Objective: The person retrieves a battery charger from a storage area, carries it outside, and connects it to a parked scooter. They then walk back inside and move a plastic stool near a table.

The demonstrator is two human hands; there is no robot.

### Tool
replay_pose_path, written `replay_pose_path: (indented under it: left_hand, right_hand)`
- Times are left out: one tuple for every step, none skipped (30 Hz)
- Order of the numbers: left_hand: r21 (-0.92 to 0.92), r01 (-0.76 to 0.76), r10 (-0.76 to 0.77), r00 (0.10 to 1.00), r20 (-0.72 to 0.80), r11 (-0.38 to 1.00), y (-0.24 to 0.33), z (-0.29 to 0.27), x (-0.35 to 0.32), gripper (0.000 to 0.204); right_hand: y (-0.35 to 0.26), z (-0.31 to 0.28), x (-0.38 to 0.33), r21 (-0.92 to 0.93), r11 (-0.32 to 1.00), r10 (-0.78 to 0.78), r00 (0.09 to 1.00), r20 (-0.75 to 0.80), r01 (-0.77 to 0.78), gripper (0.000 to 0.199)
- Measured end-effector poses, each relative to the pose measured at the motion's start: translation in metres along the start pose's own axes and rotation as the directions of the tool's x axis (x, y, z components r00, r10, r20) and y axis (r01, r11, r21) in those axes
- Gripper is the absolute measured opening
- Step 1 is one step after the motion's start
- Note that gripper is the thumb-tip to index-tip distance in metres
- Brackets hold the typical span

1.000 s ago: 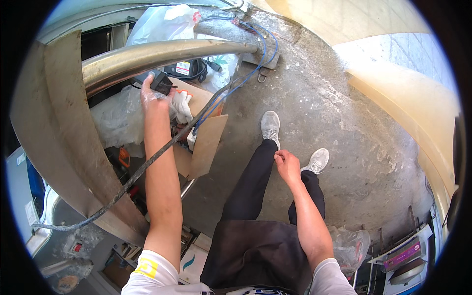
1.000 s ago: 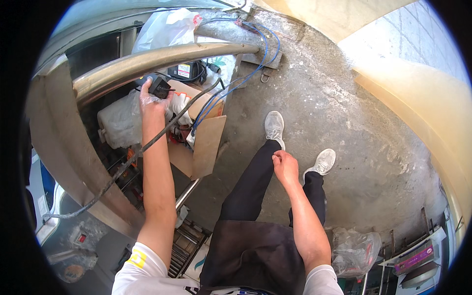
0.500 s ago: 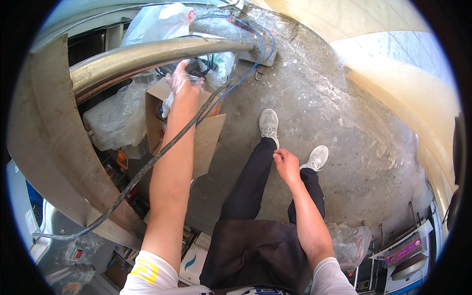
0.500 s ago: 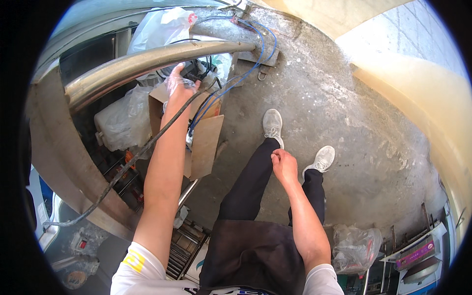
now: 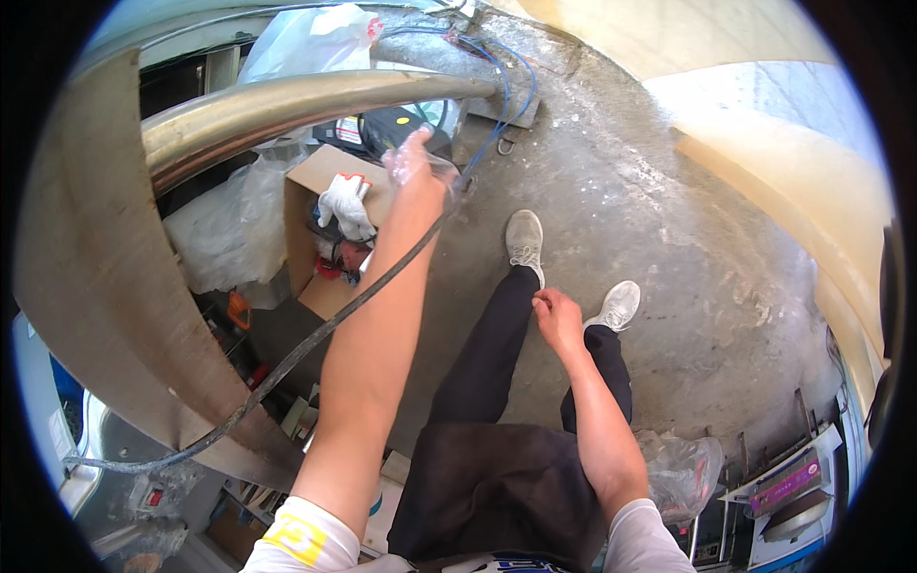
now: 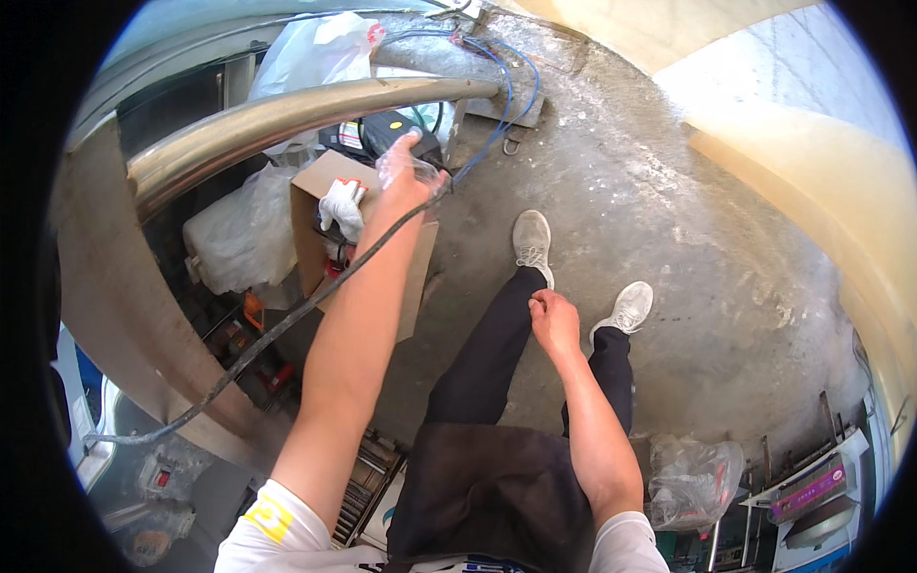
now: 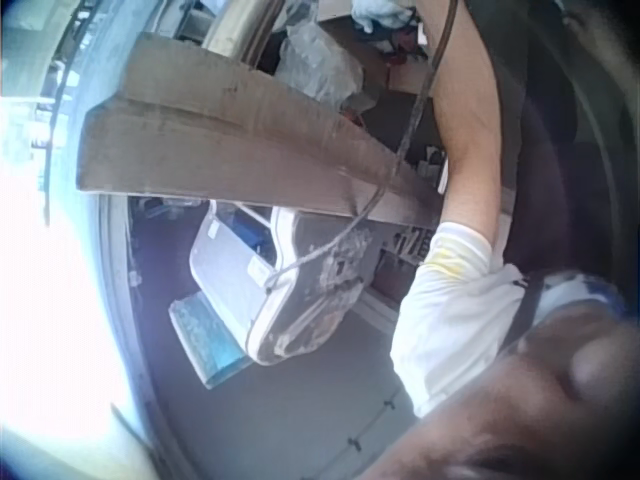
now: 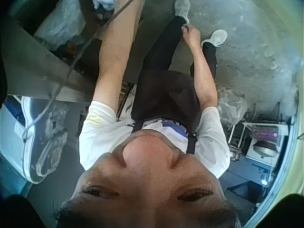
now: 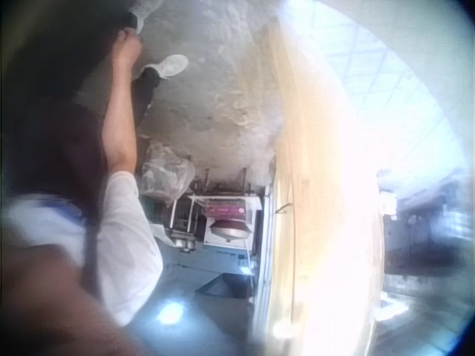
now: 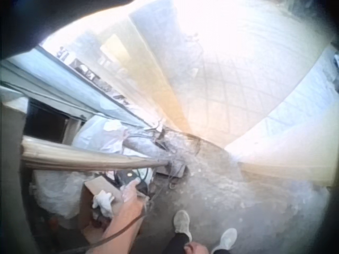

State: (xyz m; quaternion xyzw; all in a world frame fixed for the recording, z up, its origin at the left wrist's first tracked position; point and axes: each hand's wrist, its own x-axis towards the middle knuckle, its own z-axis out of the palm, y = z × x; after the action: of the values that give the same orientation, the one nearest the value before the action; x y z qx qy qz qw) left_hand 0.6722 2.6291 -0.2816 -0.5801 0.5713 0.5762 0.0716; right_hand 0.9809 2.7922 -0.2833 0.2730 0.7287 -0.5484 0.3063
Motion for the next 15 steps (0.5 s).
replay_pose_path:
  left_hand:
    - [0.025, 0.051, -0.050, 0.998, -0.041, 0.998, 0.005, -0.002, 0.017, 0.057]
    - [0.019, 0.000, 0.002, 0.996, -0.094, 1.000, 0.007, 0.004, 0.023, 0.056]
    - [0.020, -0.051, 0.053, 0.988, -0.145, 0.999, 0.009, 0.010, 0.028, 0.055]
    - [0.023, -0.083, 0.086, 0.981, -0.174, 0.996, 0.020, -0.004, 0.056, 0.053]
    - [-0.009, -0.101, 0.098, 0.976, -0.193, 0.995, 0.034, -0.018, 0.082, 0.051]
    - [-0.044, -0.125, 0.112, 0.970, -0.217, 0.991, 0.050, -0.036, 0.106, 0.049]
    - [-0.038, -0.135, 0.123, 0.966, -0.227, 0.990, 0.051, -0.026, 0.101, 0.047]
    - [-0.033, -0.151, 0.139, 0.960, -0.242, 0.988, 0.054, -0.019, 0.096, 0.046]
    - [-0.033, -0.169, 0.158, 0.965, -0.208, 0.985, 0.050, -0.012, 0.089, 0.050]
    - [-0.037, -0.191, 0.182, 0.967, -0.178, 0.981, 0.050, -0.008, 0.082, 0.054]
    - [-0.004, -0.209, 0.206, 0.965, -0.164, 0.978, 0.044, -0.004, 0.074, 0.060]
    - [0.071, -0.172, 0.178, 0.978, -0.105, 0.983, 0.040, 0.001, 0.067, 0.081]
    - [0.146, -0.141, 0.150, 0.987, -0.051, 0.979, 0.038, 0.004, 0.062, 0.104]
    - [0.181, -0.135, 0.155, 0.983, -0.101, 0.974, 0.037, -0.004, 0.074, 0.097]
    - [0.215, -0.126, 0.160, 0.976, -0.150, 0.968, 0.037, -0.012, 0.087, 0.090]
  right_hand:
    - [0.002, 0.001, -0.001, -0.004, 1.000, -0.004, 1.000, -0.009, 0.004, 0.022]
    - [0.000, 0.000, -0.002, 0.010, 1.000, 0.016, 1.000, -0.011, -0.016, 0.022]
    - [-0.001, -0.002, -0.002, 0.025, 0.999, 0.036, 0.999, -0.013, -0.035, 0.022]
    - [-0.008, -0.003, -0.001, 0.038, 0.999, 0.030, 1.000, 0.008, -0.031, 0.022]
    - [-0.011, -0.002, -0.002, 0.038, 0.999, 0.002, 1.000, 0.022, -0.003, 0.022]
    - [-0.015, 0.001, -0.003, 0.041, 0.999, -0.032, 0.999, 0.043, 0.030, 0.022]
    - [-0.011, 0.001, -0.001, 0.038, 0.999, -0.038, 0.999, 0.030, 0.037, 0.022]
    - [-0.011, 0.000, 0.000, 0.036, 0.999, -0.022, 1.000, 0.021, 0.022, 0.022]
    - [-0.011, -0.001, 0.001, 0.034, 0.999, -0.008, 1.000, 0.014, 0.008, 0.022]
    - [-0.013, -0.002, 0.001, 0.034, 0.999, 0.002, 1.000, 0.013, -0.002, 0.022]
    - [-0.013, -0.002, 0.001, 0.046, 0.999, 0.021, 1.000, 0.017, -0.021, 0.023]
    - [-0.014, -0.003, 0.002, 0.058, 0.997, 0.041, 0.999, 0.020, -0.042, 0.023]
    - [-0.015, -0.003, 0.002, 0.071, 0.996, 0.057, 0.998, 0.025, -0.058, 0.023]
    - [-0.016, -0.001, 0.003, 0.051, 0.998, 0.022, 0.999, 0.028, -0.024, 0.023]
    - [-0.016, 0.002, 0.003, 0.031, 0.999, -0.010, 1.000, 0.029, 0.009, 0.022]
